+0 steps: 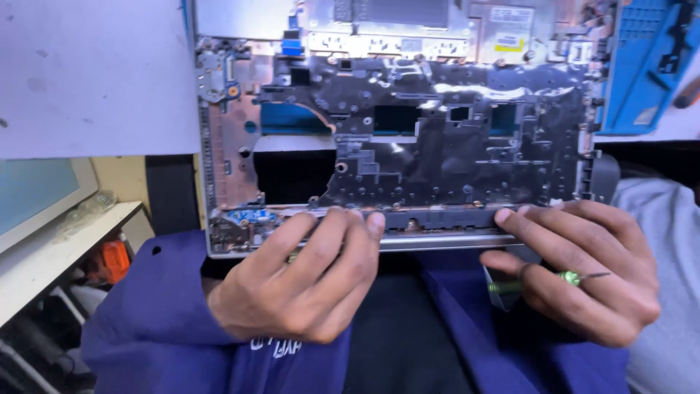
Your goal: Assembling the internal components of a laptop chassis using a screwdriver and manual manipulation.
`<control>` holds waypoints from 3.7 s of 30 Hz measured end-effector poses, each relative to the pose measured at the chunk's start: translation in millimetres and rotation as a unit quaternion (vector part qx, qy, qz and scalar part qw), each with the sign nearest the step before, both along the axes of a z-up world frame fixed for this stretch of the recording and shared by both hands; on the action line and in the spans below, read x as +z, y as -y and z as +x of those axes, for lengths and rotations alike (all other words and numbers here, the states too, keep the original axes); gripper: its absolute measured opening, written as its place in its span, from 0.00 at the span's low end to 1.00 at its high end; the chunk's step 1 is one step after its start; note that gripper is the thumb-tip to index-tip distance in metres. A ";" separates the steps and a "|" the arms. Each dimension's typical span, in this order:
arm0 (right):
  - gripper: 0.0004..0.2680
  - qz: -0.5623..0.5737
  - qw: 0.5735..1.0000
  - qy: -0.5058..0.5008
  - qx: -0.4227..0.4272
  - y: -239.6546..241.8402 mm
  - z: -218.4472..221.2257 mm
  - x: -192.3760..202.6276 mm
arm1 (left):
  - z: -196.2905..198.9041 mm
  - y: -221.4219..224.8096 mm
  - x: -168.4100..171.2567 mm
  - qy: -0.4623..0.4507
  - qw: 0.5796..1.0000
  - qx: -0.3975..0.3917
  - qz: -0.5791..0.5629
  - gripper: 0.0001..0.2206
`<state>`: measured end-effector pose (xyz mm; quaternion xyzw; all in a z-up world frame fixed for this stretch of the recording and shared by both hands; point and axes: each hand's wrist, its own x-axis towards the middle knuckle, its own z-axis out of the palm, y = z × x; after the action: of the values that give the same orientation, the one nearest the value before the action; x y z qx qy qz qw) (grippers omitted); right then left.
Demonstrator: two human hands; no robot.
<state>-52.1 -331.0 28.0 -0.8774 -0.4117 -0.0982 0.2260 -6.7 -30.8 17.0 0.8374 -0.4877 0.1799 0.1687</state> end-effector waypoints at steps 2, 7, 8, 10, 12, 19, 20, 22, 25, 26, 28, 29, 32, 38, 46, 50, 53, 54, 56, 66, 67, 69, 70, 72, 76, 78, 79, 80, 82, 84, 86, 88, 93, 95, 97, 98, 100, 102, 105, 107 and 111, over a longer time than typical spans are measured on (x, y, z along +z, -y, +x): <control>0.14 0.023 0.999 -0.017 -0.044 15.8 -8.6 4.5 | -9.2 5.1 0.9 -0.009 1.000 0.016 0.012 0.04; 0.16 0.014 0.995 -0.061 -0.080 56.9 -29.3 14.1 | -39.5 22.9 -10.3 0.002 0.997 0.071 0.006 0.06; 0.16 0.014 0.994 -0.060 -0.086 56.9 -29.8 10.4 | -42.5 29.4 -12.4 0.003 0.998 0.065 0.006 0.06; 0.15 0.052 0.994 -0.038 -0.085 56.7 -30.0 3.1 | -51.3 41.2 -15.2 -0.005 0.999 0.042 0.006 0.07; 0.15 0.063 0.994 -0.031 -0.083 55.8 -28.6 -1.2 | -49.6 54.0 -15.4 0.013 1.000 0.026 0.012 0.07; 0.12 0.127 0.979 -0.030 -0.155 50.0 -35.4 -19.3 | -24.7 98.7 -8.6 0.091 0.995 -0.018 0.030 0.09; 0.12 0.128 0.979 -0.029 -0.157 49.3 -34.7 -19.0 | -24.2 101.5 -11.0 0.092 0.995 -0.020 0.030 0.09; 0.12 0.137 0.978 -0.032 -0.151 47.3 -31.0 -18.4 | -20.5 106.5 -17.1 0.126 0.992 -0.027 0.010 0.08; 0.10 0.170 0.974 -0.049 -0.142 42.3 -21.5 -21.0 | -20.6 106.1 -26.8 0.136 0.990 -0.035 0.000 0.08; 0.10 0.165 0.974 -0.055 -0.142 42.2 -20.5 -21.8 | -19.6 106.4 -29.4 0.130 0.991 -0.034 -0.004 0.08; 0.10 0.162 0.974 -0.061 -0.144 41.5 -18.3 -24.3 | -18.5 106.2 -35.0 0.178 0.984 -0.025 -0.007 0.09; 0.10 0.158 0.975 -0.070 -0.142 42.2 -16.8 -25.2 | -17.3 105.2 -35.8 0.169 0.985 -0.021 -0.009 0.09; 0.10 0.167 0.973 -0.071 -0.141 43.2 -12.0 -30.2 | -8.4 103.5 -40.7 0.179 0.983 -0.047 -0.002 0.08; 0.10 0.177 0.972 -0.077 -0.137 41.4 -5.2 -40.1 | -10.0 99.9 -51.5 0.194 0.978 -0.070 0.033 0.12; 0.12 0.156 0.971 -0.122 -0.133 55.0 -12.1 -32.3 | -4.3 100.2 -48.2 0.123 0.989 -0.084 0.003 0.07; 0.12 0.150 0.971 -0.107 -0.153 48.4 -8.0 -33.2 | -0.7 101.1 -47.3 0.122 0.988 -0.091 -0.017 0.08; 0.12 0.116 0.978 -0.099 -0.142 47.2 -7.0 -27.9 | -0.4 100.6 -46.8 0.138 0.985 -0.101 -0.033 0.07; 0.12 0.114 0.979 -0.096 -0.136 46.4 -6.0 -28.1 | -0.7 100.7 -46.5 0.132 0.986 -0.095 -0.042 0.08; 0.11 0.116 0.981 -0.091 -0.125 44.4 -5.8 -28.8 | 0.1 99.7 -46.8 0.129 0.987 -0.085 -0.046 0.10; 0.12 0.152 0.971 -0.063 -0.174 40.1 -11.0 -36.8 | -5.7 99.5 -48.8 0.154 0.984 -0.069 -0.054 0.06; 0.11 0.149 0.971 -0.062 -0.176 40.0 -11.1 -37.7 | -7.3 99.3 -49.0 0.148 0.985 -0.066 -0.058 0.05; 0.11 0.152 0.971 -0.066 -0.172 42.8 -12.1 -40.4 | -1.5 98.2 -48.5 0.155 0.983 -0.073 -0.063 0.05; 0.11 0.148 0.973 -0.065 -0.166 45.2 -12.1 -41.6 | 1.4 98.5 -49.5 0.167 0.980 -0.077 -0.074 0.05; 0.11 0.154 0.972 -0.066 -0.162 44.7 -11.0 -43.2 | -5.4 97.0 -50.7 0.165 0.982 -0.073 -0.053 0.06; 0.10 0.164 0.972 -0.077 -0.152 44.6 -6.8 -41.5 | -21.5 98.6 -49.2 0.153 0.986 -0.052 0.051 0.12; 0.10 0.160 0.972 -0.076 -0.153 46.3 -9.3 -42.5 | -17.0 98.4 -50.0 0.164 0.984 -0.056 0.048 0.13; 0.09 0.158 0.973 -0.073 -0.153 47.3 -10.0 -43.1 | -14.3 98.5 -50.2 0.179 0.981 -0.059 0.047 0.13; 0.09 0.156 0.973 -0.072 -0.155 46.6 -9.3 -41.9 | -12.8 99.5 -48.9 0.180 0.981 -0.060 0.045 0.13; 0.10 0.153 0.973 -0.076 -0.153 45.2 -8.5 -39.3 | -11.0 101.4 -45.2 0.163 0.983 -0.061 0.060 0.14; 0.11 0.149 0.975 -0.059 -0.153 45.8 -10.6 -39.8 | -8.3 103.1 -40.5 0.145 0.985 -0.063 0.066 0.13; 0.12 0.145 0.977 -0.040 -0.153 47.0 -12.5 -39.2 | -6.5 104.2 -37.7 0.128 0.987 -0.064 0.073 0.13; 0.12 0.124 0.982 -0.022 -0.139 49.3 -13.9 -37.3 | -5.4 105.2 -37.3 0.124 0.988 -0.065 0.065 0.13; 0.12 0.103 0.984 -0.062 -0.132 48.6 -13.8 -26.2 | -6.2 105.6 -33.7 0.086 0.991 -0.066 0.074 0.16; 0.12 0.104 0.983 -0.058 -0.136 47.4 -13.5 -27.0 | -5.3 105.7 -32.9 0.095 0.992 -0.059 0.066 0.17; 0.12 0.109 0.981 -0.054 -0.152 46.0 -14.2 -28.0 | -7.8 104.6 -33.8 0.083 0.991 -0.071 0.082 0.15; 0.12 0.109 0.981 -0.055 -0.153 46.1 -13.7 -26.2 | -6.3 105.5 -32.5 0.082 0.991 -0.072 0.083 0.15; 0.12 0.099 0.983 -0.067 -0.142 46.0 -12.7 -23.4 | -3.7 106.6 -30.4 0.075 0.991 -0.070 0.085 0.15; 0.13 0.101 0.984 -0.051 -0.137 45.5 -14.0 -25.0 | -8.0 105.5 -33.2 0.075 0.990 -0.074 0.091 0.15; 0.13 0.087 0.988 -0.027 -0.121 47.0 -18.0 -21.2 | -6.6 106.4 -31.5 0.070 0.992 -0.068 0.082 0.17; 0.14 0.071 0.991 -0.017 -0.108 45.4 -19.5 -20.7 | -3.2 107.1 -28.5 0.067 0.994 -0.055 0.068 0.18; 0.13 0.095 0.984 -0.032 -0.147 42.9 -20.8 -22.1 | -5.3 106.5 -25.3 0.030 0.994 -0.067 0.076 0.18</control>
<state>-72.9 -373.9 5.9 -0.9055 -0.2601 -0.1409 0.3043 -12.0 -137.3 -8.3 0.8073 -0.5601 0.1558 0.1019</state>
